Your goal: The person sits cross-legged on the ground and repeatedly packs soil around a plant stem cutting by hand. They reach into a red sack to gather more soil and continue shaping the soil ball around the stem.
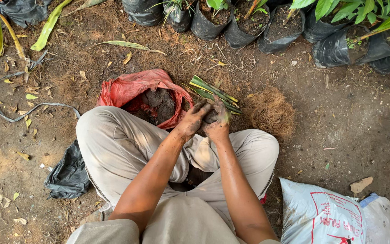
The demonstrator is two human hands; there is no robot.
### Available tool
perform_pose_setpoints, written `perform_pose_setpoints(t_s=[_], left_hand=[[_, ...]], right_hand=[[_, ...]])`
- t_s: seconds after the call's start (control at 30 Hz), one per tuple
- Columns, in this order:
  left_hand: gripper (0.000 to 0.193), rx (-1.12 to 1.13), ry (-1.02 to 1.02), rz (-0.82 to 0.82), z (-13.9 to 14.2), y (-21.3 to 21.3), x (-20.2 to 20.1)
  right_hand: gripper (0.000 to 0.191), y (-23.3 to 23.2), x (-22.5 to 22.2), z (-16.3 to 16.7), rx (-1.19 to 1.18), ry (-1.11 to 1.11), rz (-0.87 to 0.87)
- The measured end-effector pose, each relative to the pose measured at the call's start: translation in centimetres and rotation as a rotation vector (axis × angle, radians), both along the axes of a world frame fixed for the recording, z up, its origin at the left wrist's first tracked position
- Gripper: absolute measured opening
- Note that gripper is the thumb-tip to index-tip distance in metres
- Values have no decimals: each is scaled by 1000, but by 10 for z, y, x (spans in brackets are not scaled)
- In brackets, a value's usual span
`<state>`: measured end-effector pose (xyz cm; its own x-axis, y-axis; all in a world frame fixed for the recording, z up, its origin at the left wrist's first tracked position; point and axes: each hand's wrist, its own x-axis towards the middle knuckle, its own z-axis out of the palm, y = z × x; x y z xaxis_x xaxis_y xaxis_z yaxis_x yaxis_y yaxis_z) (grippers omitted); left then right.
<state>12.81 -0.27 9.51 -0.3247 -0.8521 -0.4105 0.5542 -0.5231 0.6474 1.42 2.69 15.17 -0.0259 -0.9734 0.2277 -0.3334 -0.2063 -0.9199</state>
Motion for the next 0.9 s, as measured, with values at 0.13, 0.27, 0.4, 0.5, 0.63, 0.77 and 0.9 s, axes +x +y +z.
perform_pose_setpoints(t_s=[0.13, 0.27, 0.4, 0.5, 0.63, 0.77, 0.9], left_hand=[[63, 37, -19, -129, 1, -1, 9], [62, 72, -16, -135, -11, -3, 9], [58, 152, -145, -103, -19, 0, 8], [50, 71, -80, -78, -15, 4, 8], [41, 64, 40, -5, -1, 4, 1], [44, 191, 52, -26, 8, 2, 0], [44, 173, 52, -77, 3, 2, 7]], right_hand=[[80, 0, -1, -6, -163, 130, -44], [73, 3, 4, -15, -21, -45, -47], [67, 7, 3, -17, -80, 136, -46], [81, 8, 3, -14, -21, 46, -34], [104, 7, 2, -8, -141, 74, -120], [105, 6, -2, -13, -147, 0, -76], [98, 9, -4, -27, -143, 108, -96]])
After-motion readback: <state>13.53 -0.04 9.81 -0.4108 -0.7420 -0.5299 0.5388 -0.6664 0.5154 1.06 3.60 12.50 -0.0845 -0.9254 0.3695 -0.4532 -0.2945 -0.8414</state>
